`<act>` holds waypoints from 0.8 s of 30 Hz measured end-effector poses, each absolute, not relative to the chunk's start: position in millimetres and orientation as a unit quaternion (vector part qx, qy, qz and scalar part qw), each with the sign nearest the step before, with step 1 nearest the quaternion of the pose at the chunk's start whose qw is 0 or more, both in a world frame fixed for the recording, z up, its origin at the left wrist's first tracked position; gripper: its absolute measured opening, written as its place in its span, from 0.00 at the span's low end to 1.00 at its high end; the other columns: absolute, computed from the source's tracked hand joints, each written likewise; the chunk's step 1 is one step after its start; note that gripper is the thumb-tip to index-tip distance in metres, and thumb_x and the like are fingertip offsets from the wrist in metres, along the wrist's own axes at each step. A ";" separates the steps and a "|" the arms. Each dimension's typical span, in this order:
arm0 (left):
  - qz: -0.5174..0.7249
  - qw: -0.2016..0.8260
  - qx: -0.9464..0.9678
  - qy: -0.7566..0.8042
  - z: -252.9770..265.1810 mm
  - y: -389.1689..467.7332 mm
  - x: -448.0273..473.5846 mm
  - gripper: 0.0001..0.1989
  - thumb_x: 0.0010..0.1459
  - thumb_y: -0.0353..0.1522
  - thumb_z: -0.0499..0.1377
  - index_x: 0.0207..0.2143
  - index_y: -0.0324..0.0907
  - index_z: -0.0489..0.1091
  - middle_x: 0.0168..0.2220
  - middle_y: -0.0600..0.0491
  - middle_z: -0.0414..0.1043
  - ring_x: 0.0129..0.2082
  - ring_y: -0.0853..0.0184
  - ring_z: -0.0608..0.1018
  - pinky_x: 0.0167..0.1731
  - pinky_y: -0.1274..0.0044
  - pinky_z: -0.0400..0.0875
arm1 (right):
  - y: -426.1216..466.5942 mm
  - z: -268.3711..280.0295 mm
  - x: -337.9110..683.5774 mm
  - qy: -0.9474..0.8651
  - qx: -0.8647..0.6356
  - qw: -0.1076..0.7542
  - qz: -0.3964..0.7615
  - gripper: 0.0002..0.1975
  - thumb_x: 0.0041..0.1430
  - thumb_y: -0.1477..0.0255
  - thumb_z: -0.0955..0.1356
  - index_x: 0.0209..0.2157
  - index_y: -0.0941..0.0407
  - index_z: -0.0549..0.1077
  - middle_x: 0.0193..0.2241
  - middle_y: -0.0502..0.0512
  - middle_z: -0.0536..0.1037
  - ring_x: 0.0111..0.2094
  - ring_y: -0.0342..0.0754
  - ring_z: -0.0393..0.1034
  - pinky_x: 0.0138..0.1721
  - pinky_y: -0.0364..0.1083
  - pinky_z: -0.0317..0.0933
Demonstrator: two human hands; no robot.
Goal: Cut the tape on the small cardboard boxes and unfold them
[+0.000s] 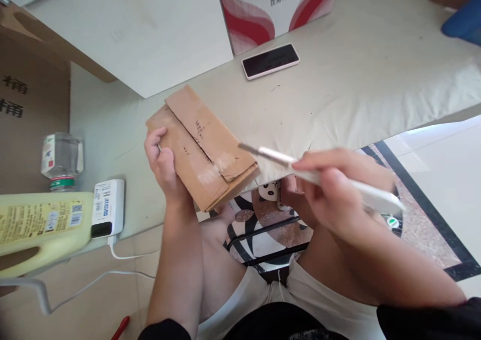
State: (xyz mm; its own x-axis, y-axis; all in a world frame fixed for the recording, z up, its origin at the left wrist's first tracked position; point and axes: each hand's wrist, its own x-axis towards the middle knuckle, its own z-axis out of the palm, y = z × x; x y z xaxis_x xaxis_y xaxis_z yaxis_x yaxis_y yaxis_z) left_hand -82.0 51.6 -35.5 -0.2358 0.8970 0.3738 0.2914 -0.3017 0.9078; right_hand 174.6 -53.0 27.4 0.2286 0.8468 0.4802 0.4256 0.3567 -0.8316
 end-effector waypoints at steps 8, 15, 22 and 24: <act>0.682 0.455 0.336 0.464 -12.2 55.7 -79.6 0.17 0.53 0.34 0.58 0.46 0.46 0.67 0.47 0.52 0.72 0.42 0.65 0.75 0.40 0.75 0.73 | 24.8 -43.5 179.1 -0.702 -0.658 0.226 0.153 0.24 0.62 0.68 0.65 0.60 0.57 0.71 0.47 0.66 0.78 0.46 0.62 0.75 0.47 0.60 0.71; 0.565 0.568 0.300 0.519 -26.6 59.1 -85.5 0.18 0.55 0.45 0.60 0.41 0.43 0.75 0.48 0.47 0.78 0.50 0.56 0.79 0.44 0.69 0.76 | 18.8 -52.3 180.3 -0.734 -0.618 0.221 0.176 0.14 0.58 0.75 0.65 0.43 0.59 0.79 0.64 0.71 0.65 0.64 0.68 0.63 0.61 0.66 0.63; 0.593 0.569 0.297 0.486 -15.2 56.9 -97.8 0.21 0.51 0.49 0.60 0.35 0.41 0.77 0.45 0.44 0.80 0.56 0.53 0.78 0.55 0.65 0.75 | 14.7 -38.5 180.2 -0.691 -0.540 0.408 0.253 0.17 0.54 0.73 0.65 0.45 0.54 0.78 0.55 0.61 0.76 0.56 0.58 0.73 0.57 0.59 0.68; 0.615 0.545 0.303 0.482 -12.0 56.8 -100.7 0.20 0.52 0.47 0.58 0.36 0.41 0.77 0.47 0.44 0.80 0.57 0.55 0.77 0.57 0.68 0.73 | 13.5 -34.3 178.9 -0.682 -0.540 0.419 0.261 0.17 0.55 0.72 0.65 0.45 0.53 0.78 0.52 0.60 0.78 0.53 0.57 0.75 0.55 0.58 0.69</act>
